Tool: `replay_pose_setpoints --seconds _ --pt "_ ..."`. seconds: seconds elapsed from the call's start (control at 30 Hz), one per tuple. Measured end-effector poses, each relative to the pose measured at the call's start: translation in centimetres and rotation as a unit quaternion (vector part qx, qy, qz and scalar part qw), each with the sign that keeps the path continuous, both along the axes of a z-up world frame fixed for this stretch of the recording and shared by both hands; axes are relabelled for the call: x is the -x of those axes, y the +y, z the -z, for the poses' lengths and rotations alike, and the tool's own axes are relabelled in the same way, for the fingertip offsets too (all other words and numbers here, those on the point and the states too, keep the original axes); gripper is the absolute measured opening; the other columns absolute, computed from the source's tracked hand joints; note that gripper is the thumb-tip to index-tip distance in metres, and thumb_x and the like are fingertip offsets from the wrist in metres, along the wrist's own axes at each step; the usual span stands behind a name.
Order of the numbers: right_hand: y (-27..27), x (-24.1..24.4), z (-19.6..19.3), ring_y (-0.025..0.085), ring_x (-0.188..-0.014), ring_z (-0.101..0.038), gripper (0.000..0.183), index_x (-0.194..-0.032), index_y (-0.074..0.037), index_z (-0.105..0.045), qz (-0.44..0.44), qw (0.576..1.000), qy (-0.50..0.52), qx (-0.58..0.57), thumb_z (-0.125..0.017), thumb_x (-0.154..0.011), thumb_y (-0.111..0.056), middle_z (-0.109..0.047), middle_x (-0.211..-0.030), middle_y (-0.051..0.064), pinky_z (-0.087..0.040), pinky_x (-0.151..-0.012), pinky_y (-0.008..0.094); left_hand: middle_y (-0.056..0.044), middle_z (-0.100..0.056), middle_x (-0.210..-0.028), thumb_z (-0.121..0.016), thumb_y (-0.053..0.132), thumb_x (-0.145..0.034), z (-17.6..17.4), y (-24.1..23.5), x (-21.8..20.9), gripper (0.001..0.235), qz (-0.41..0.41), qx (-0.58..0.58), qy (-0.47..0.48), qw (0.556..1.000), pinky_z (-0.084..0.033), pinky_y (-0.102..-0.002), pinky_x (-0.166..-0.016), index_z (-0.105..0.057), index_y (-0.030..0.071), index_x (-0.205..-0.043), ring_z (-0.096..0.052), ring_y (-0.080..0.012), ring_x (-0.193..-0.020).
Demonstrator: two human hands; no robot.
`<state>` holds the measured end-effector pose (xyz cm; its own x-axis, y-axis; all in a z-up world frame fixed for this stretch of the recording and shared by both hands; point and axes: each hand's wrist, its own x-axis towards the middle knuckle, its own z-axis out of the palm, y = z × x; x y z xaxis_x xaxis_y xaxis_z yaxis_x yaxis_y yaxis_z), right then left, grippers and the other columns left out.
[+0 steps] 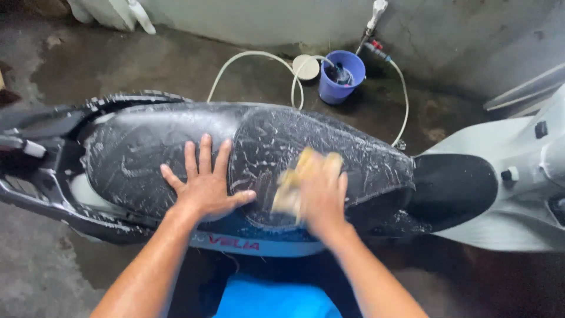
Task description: The person scrubs the soapy seat of a motorcycle with a sponge, moving from the front to the rear and back again to cover the entire surface.
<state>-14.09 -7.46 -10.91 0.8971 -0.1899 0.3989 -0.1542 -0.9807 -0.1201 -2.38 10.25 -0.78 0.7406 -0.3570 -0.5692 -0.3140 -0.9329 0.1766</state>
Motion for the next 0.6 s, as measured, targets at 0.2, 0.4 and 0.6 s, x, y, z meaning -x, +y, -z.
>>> replay_pose_setpoints --seconds 0.2,0.4,0.6 --pt "2.1 2.7 1.3 0.039 -0.122 -0.030 0.042 -0.124 -0.020 -0.046 0.068 0.992 0.069 -0.075 -0.038 -0.083 -0.019 -0.036 -0.136 0.013 -0.025 -0.094 0.060 -0.005 0.022 -0.149 -0.062 0.065 -0.068 0.3 0.2 0.2 0.110 0.013 -0.011 -0.010 1.000 0.013 -0.072 -0.091 0.010 0.031 -0.143 0.023 -0.0338 -0.134" --pt "-6.6 -0.3 2.9 0.038 -0.124 -0.024 0.045 -0.132 -0.034 -0.036 0.201 0.966 0.103 -0.129 -0.038 -0.087 -0.029 -0.024 -0.141 0.001 -0.020 -0.098 0.062 -0.009 0.018 -0.149 -0.059 0.061 -0.071 0.7 0.3 0.7 0.104 0.018 0.012 -0.045 0.999 0.008 -0.074 -0.089 0.008 0.026 -0.143 0.019 -0.0361 -0.134" --pt "-1.9 2.7 0.9 0.034 -0.125 -0.031 0.037 -0.112 -0.035 -0.053 0.127 0.986 0.058 -0.091 -0.048 -0.080 -0.053 -0.034 -0.137 0.001 -0.021 -0.096 0.064 -0.011 0.018 -0.148 -0.061 0.058 -0.072 3.2 -0.1 1.4 0.109 0.059 0.015 -0.082 0.995 0.007 -0.079 -0.083 0.010 0.016 -0.142 0.017 -0.0401 -0.132"
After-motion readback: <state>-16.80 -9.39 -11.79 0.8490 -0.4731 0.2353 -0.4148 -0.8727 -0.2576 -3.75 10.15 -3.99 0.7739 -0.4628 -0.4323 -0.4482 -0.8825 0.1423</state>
